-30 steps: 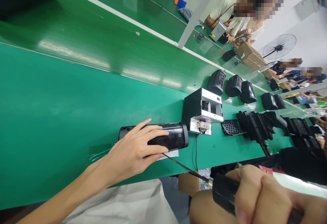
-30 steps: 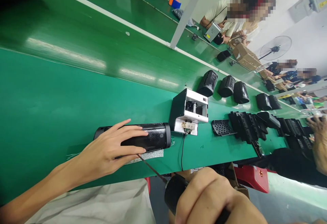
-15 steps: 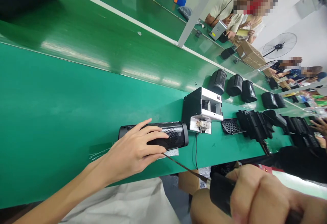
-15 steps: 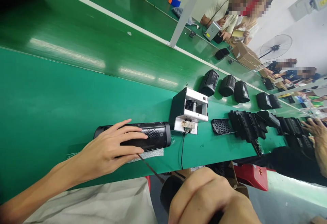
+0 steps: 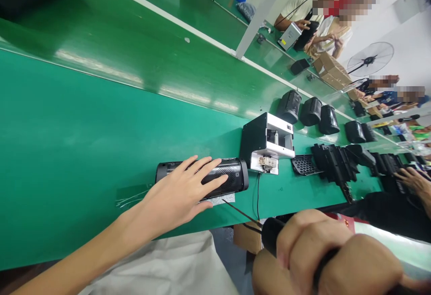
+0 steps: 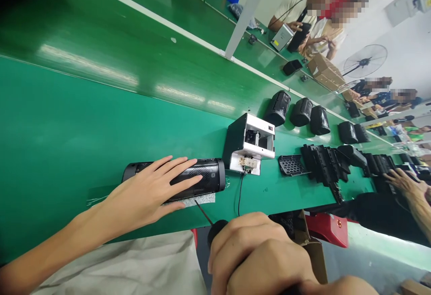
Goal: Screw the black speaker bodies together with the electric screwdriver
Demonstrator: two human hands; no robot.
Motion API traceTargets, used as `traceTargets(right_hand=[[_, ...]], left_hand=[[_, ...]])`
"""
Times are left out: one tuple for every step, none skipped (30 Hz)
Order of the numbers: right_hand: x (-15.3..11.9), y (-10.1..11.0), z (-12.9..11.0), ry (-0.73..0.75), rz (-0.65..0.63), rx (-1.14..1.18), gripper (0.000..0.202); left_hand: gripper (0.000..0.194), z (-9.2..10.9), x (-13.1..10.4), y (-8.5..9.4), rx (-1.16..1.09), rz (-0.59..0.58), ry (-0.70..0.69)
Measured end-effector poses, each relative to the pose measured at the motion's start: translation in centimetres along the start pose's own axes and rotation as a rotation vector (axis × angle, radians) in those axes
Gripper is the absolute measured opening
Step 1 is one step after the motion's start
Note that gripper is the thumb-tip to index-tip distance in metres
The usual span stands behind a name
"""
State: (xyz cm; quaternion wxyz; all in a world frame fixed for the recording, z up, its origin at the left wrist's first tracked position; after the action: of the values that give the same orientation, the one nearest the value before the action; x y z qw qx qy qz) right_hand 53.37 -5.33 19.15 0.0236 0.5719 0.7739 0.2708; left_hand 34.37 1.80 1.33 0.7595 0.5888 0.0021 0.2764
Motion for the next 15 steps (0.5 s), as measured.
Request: traceTargets(right_hand=[[0.1, -0.3, 0.3, 0.007, 0.006, 0.039, 0.026], [0.1, -0.5, 0.5, 0.010, 0.019, 0.070, 0.027], [0.1, -0.6, 0.8, 0.010, 0.043, 0.086, 0.027], [0.0, -0.6, 0.9, 0.015, 0.069, 0.083, 0.027], [-0.1, -0.6, 0.8, 0.029, 0.090, 0.075, 0.026], [-0.2, -0.6, 0.8, 0.036, 0.111, 0.063, 0.025], [-0.2, -0.7, 0.7, 0.026, 0.136, 0.049, 0.024], [-0.2, -0.7, 0.5, 0.009, 0.158, 0.040, 0.022], [-0.3, -0.9, 0.3, -0.015, 0.183, 0.034, 0.021], [-0.4, -0.9, 0.2, -0.040, 0.219, 0.034, 0.020], [-0.5, -1.0, 0.1, -0.071, 0.256, 0.036, 0.020], [-0.7, -1.1, 0.0, -0.093, 0.290, 0.042, 0.019], [-0.9, -1.3, 0.1, -0.103, 0.311, 0.049, 0.018], [-1.1, -1.5, 0.2, -0.098, 0.325, 0.051, 0.017], [-1.1, -1.7, 0.4, -0.093, 0.335, 0.034, 0.017]], left_hand=[[0.079, 0.0, 0.0, -0.1, 0.007, -0.008, -0.003], [0.076, 0.0, 0.1, -0.2, 0.011, -0.014, -0.003], [0.075, 0.0, 0.1, -0.2, 0.012, -0.017, -0.001], [0.076, -0.1, 0.1, -0.1, 0.011, -0.015, 0.000], [0.076, -0.1, 0.1, -0.1, 0.011, -0.010, 0.000], [0.077, 0.0, 0.1, 0.0, 0.011, -0.007, 0.000], [0.078, 0.0, 0.1, 0.0, 0.012, -0.006, 0.000], [0.078, 0.0, 0.1, 0.1, 0.013, -0.004, 0.001], [0.079, 0.0, 0.2, 0.1, 0.013, -0.002, 0.003], [0.080, 0.1, 0.2, 0.2, 0.014, -0.003, 0.005], [0.079, 0.1, 0.2, 0.2, 0.014, -0.004, 0.006], [0.079, 0.1, 0.2, 0.2, 0.017, -0.002, 0.005], [0.078, 0.1, 0.2, 0.3, 0.020, 0.000, 0.005], [0.078, 0.1, 0.2, 0.3, 0.023, 0.002, 0.004], [0.078, 0.2, 0.2, 0.3, 0.026, 0.001, 0.002]])
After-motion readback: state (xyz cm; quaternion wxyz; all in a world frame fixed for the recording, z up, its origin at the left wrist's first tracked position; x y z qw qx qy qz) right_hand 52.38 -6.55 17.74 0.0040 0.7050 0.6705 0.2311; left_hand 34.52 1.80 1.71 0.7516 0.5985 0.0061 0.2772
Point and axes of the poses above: each hand's wrist, its own x-axis towards the middle knuckle, its own y-axis out of the back of the hand, z = x × y, the point moved 6 cm from there along x, towards the middle knuckle, and after that the axes turned 4 degrees about -y, right-handed, at the moved point
